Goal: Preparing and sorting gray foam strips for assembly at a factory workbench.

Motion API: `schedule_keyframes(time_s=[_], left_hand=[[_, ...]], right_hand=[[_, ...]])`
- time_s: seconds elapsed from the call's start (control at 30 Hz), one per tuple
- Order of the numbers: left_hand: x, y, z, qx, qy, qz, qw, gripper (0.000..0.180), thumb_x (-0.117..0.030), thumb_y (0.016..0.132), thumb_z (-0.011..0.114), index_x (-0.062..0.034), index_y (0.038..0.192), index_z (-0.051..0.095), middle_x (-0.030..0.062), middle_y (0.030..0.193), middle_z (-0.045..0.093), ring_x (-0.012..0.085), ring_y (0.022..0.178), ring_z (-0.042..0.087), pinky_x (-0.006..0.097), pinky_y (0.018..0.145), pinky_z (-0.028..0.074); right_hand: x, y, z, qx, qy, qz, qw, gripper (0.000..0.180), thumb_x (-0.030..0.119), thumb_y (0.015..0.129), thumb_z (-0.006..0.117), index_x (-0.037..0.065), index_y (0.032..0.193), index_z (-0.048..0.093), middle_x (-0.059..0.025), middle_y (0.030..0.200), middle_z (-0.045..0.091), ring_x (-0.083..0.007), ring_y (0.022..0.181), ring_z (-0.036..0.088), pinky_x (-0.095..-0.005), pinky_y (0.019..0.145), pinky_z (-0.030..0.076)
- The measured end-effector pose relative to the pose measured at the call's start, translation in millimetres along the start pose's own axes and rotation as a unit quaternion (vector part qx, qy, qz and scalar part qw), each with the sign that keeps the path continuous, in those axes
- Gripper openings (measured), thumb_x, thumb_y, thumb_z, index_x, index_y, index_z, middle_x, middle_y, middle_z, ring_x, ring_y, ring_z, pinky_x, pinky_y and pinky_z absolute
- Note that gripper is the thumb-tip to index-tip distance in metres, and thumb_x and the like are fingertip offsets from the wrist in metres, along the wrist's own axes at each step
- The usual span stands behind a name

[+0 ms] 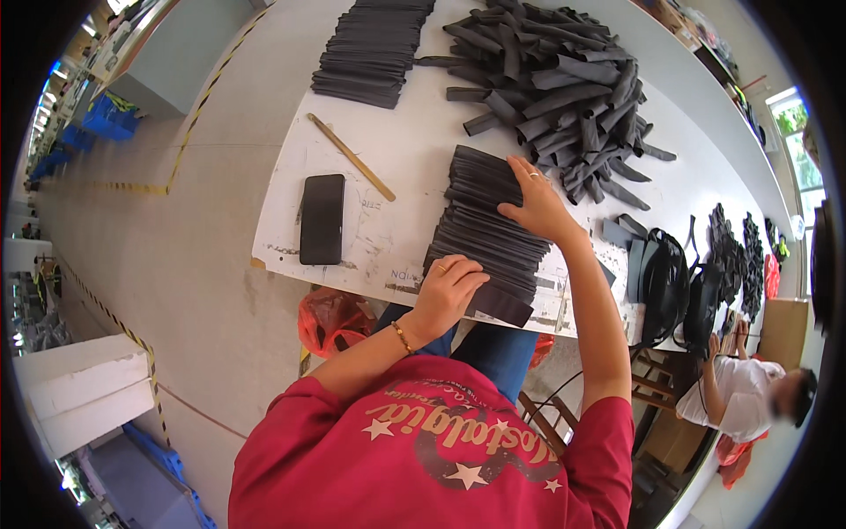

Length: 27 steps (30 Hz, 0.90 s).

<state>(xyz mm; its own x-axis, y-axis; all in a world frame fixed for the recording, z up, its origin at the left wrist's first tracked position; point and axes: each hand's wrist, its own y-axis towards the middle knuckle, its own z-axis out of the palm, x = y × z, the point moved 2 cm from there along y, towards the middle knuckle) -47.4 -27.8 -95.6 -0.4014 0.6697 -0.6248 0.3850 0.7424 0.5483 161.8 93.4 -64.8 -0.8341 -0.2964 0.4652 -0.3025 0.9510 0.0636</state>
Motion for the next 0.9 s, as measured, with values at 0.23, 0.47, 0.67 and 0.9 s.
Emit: schedule_keyframes(time_s=[0.23,0.47,0.67,0.9], left_hand=[[11.7,3.2,2.9,0.023,-0.023,-0.031,0.999,0.020,-0.005,0.078,0.071,-0.0075,0.098,0.070,0.0031,0.105,0.063,0.0240,0.102,0.057,0.036,0.088,0.043],[13.0,2.9,3.2,0.027,-0.018,-0.045,0.998,0.022,-0.007,0.079,0.070,-0.0087,0.100,0.070,0.0025,0.107,0.063,0.0234,0.104,0.056,0.037,0.088,0.043],[16.7,0.9,6.4,0.025,-0.021,-0.046,0.998,0.022,-0.007,0.078,0.070,-0.0094,0.100,0.069,0.0022,0.108,0.062,0.0232,0.104,0.056,0.037,0.088,0.043],[12.4,5.2,2.7,0.038,-0.022,-0.047,0.998,0.020,-0.007,0.079,0.070,-0.0093,0.099,0.069,0.0021,0.108,0.062,0.0233,0.105,0.056,0.037,0.088,0.043]], right_hand=[[-27.9,37.8,2.7,0.133,-0.025,0.041,0.990,0.090,0.037,0.069,0.072,-0.003,0.142,0.039,-0.0279,0.139,0.046,-0.0390,0.129,0.046,-0.0424,0.108,0.037],[-6.5,28.1,-6.6,0.126,-0.021,-0.028,0.991,0.058,0.020,0.076,0.071,0.000,0.128,0.054,-0.0173,0.113,0.062,-0.0364,0.106,0.058,-0.0443,0.093,0.045],[10.9,-1.7,8.0,0.007,-0.087,-0.078,0.993,0.049,0.014,0.076,0.075,0.003,0.120,0.058,-0.0130,0.108,0.061,-0.0321,0.103,0.057,-0.0423,0.089,0.047],[8.8,-12.0,23.3,-0.019,-0.137,-0.107,0.985,0.045,0.012,0.075,0.074,0.004,0.117,0.060,-0.0095,0.102,0.064,-0.0288,0.093,0.061,-0.0396,0.078,0.050]])
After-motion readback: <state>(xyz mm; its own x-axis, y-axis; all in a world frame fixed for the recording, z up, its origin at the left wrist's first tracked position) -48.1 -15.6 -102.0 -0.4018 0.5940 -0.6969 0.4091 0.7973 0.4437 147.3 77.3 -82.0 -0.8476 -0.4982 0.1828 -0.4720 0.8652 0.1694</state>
